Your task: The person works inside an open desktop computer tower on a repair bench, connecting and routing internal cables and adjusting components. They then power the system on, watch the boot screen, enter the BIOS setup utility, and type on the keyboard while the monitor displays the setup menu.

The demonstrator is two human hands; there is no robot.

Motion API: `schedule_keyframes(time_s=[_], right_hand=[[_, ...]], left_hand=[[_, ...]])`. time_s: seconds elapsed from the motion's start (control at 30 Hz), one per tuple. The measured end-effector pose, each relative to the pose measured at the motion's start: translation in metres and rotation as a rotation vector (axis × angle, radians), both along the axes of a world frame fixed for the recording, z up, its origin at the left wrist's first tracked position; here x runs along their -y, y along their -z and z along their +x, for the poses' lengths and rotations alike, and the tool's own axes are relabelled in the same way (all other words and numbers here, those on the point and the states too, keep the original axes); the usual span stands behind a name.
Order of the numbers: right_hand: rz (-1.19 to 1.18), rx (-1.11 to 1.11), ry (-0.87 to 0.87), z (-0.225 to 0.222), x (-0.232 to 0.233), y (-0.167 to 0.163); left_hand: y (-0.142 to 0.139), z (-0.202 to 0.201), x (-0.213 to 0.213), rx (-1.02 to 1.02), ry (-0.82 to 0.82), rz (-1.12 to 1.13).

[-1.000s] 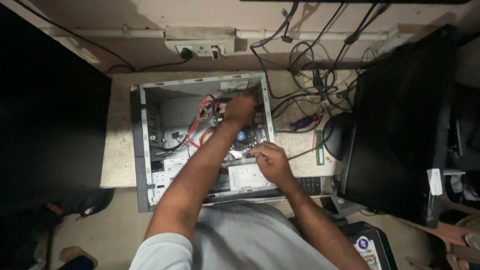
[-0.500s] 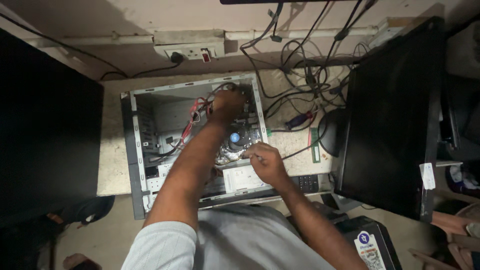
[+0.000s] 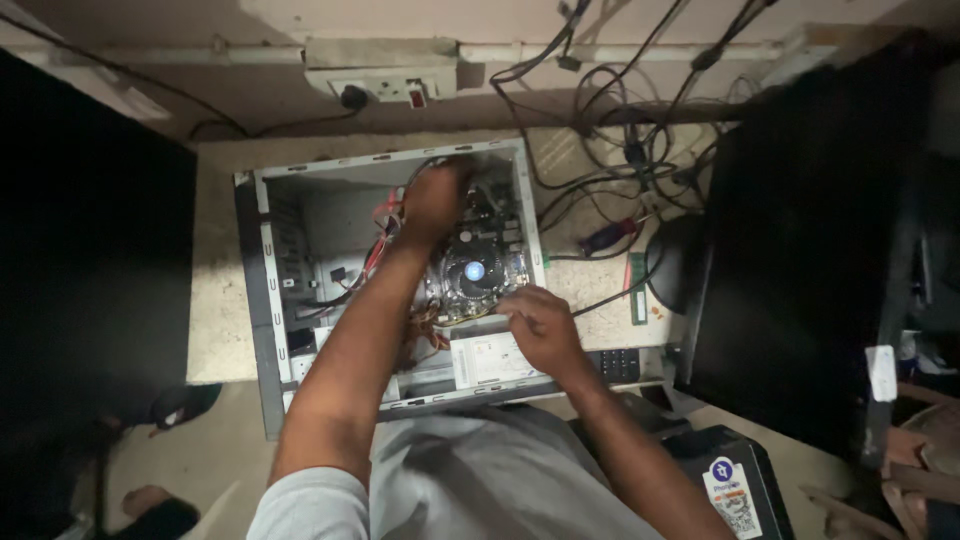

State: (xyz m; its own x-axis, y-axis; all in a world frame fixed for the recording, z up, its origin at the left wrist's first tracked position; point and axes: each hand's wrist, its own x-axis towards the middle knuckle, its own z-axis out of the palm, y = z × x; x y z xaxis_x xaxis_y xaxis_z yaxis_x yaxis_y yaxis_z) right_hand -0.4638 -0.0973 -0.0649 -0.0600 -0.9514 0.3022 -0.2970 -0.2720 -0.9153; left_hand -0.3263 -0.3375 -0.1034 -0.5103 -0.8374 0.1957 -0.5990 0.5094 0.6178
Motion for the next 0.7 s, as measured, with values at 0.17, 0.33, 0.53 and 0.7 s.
schedule_keyframes(time_s=[0.17, 0.33, 0.53, 0.7], right_hand=[[0.061, -0.032, 0.027, 0.006, 0.03, 0.016], [0.017, -0.035, 0.014, 0.007, 0.064, 0.039], [0.094, -0.019, -0.003, 0.006, 0.095, 0.071], [0.069, 0.03, 0.01, 0.006, 0.113, 0.108]], left_hand=[[0.03, 0.026, 0.039, -0.103, 0.048, -0.017], [0.068, 0.047, 0.071, -0.277, 0.005, 0.442], [0.097, 0.049, 0.101, -0.418, 0.086, 0.598], [0.123, 0.046, 0.116, -0.494, 0.13, 0.638]])
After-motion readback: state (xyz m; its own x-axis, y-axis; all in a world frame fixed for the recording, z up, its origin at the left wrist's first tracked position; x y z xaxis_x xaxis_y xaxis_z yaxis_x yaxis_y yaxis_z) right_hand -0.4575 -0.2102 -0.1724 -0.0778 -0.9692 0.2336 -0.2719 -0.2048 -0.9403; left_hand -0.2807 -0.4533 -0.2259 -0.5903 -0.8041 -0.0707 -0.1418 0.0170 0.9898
